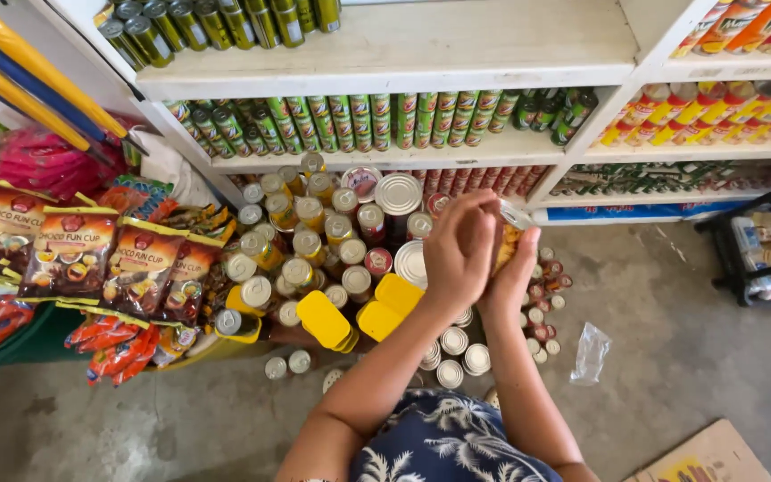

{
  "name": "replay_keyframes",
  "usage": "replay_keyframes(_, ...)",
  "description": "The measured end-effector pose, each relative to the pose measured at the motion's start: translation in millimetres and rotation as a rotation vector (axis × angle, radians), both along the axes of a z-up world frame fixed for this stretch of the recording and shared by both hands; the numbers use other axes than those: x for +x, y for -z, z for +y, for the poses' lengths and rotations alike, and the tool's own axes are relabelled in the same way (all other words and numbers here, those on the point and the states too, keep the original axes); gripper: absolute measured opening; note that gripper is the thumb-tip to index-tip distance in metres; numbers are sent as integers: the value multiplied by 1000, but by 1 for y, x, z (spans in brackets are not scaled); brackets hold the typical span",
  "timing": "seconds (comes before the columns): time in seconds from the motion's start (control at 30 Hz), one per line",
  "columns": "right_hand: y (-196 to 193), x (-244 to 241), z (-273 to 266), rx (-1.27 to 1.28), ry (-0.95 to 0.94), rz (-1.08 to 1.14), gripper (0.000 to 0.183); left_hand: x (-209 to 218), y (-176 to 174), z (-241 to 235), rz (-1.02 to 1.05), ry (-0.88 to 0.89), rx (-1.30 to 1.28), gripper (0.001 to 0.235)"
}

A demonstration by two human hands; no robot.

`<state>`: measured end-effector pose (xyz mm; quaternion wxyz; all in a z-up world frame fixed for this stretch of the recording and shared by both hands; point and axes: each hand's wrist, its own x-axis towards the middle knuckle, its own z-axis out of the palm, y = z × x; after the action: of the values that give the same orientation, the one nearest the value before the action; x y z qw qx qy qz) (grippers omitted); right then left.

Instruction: The person wipes the exterior of canned goods with a brown cloth and places them on a shelf. The person handles multiple cans, wiping each one individually before stacking them on the shelf.

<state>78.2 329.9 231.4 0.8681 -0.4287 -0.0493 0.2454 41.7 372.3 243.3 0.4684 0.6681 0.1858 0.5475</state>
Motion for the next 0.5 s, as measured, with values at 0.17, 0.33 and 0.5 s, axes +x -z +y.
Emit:
replay_keyframes(0.17,55,31,-3,-92,79,-128,58,3,1,11,-60,199,-346,25)
replay_keyframes(0.33,87,53,-10,266,-143,8,42,-15,-8,-31,97,-213,335,38)
replay_keyframes(0.5,45,21,-8,-318,223,-295,66,-10,4,-1,-84,141,-194,42)
